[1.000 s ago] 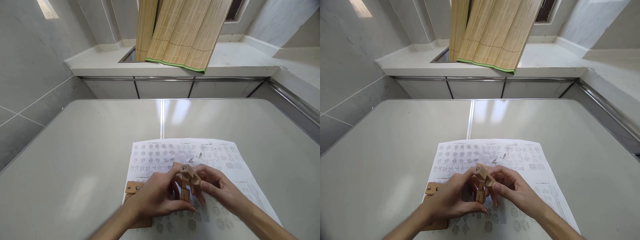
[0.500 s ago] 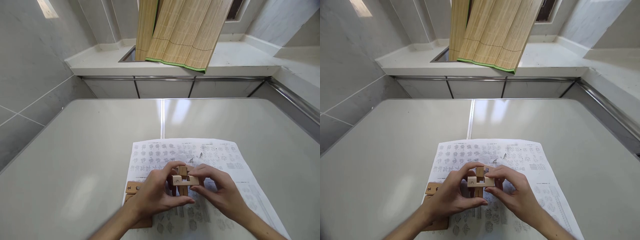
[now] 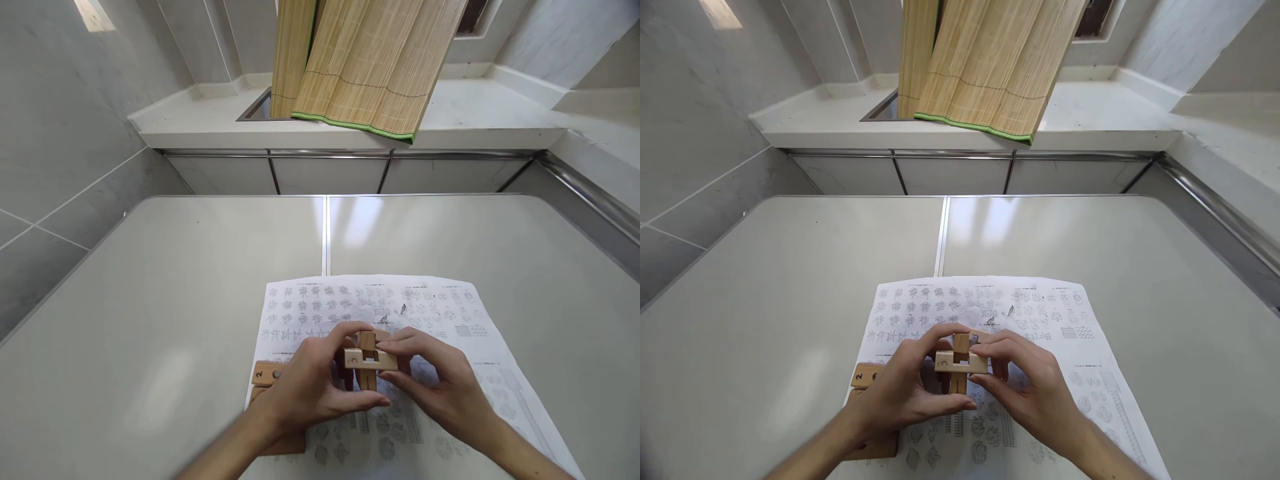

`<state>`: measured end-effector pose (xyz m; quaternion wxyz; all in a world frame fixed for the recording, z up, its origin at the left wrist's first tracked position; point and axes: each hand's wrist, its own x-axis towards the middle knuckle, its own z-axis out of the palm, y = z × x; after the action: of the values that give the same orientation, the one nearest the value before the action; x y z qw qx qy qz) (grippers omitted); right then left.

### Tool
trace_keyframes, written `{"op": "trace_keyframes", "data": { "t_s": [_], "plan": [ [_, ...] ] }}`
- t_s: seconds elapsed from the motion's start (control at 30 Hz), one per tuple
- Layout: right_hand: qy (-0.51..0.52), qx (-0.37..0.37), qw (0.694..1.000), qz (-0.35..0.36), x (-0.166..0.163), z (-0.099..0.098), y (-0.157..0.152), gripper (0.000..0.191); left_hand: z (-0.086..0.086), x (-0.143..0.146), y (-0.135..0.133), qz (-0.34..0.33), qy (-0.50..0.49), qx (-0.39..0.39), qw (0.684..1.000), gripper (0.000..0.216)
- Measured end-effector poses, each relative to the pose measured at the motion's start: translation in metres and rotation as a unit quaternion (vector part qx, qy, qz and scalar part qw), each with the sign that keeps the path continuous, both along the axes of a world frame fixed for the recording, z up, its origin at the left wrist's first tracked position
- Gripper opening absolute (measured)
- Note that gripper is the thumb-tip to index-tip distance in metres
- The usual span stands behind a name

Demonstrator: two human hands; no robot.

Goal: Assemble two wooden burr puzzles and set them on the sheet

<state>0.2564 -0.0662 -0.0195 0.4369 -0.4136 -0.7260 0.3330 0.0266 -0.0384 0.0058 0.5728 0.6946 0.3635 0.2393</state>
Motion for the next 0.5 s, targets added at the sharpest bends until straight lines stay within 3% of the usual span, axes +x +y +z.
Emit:
{"op": "trace_keyframes", "data": {
  "t_s": [0.3, 0.5],
  "plan": [
    [0.022, -0.019, 0.999, 0.034, 0.0012, 0.0023, -0.0005, 0.025, 0.0024, 0.0007, -0.0009, 0.017, 0.006, 0.015, 1.000, 0.071],
    [0.029, -0.019, 0.999, 0.017, 0.0006, 0.0015, -0.0007, 0.021, 0.0022, 0.0006, -0.0019, 0.016, -0.001, -0.002, 1.000, 0.072]
  ]
}}
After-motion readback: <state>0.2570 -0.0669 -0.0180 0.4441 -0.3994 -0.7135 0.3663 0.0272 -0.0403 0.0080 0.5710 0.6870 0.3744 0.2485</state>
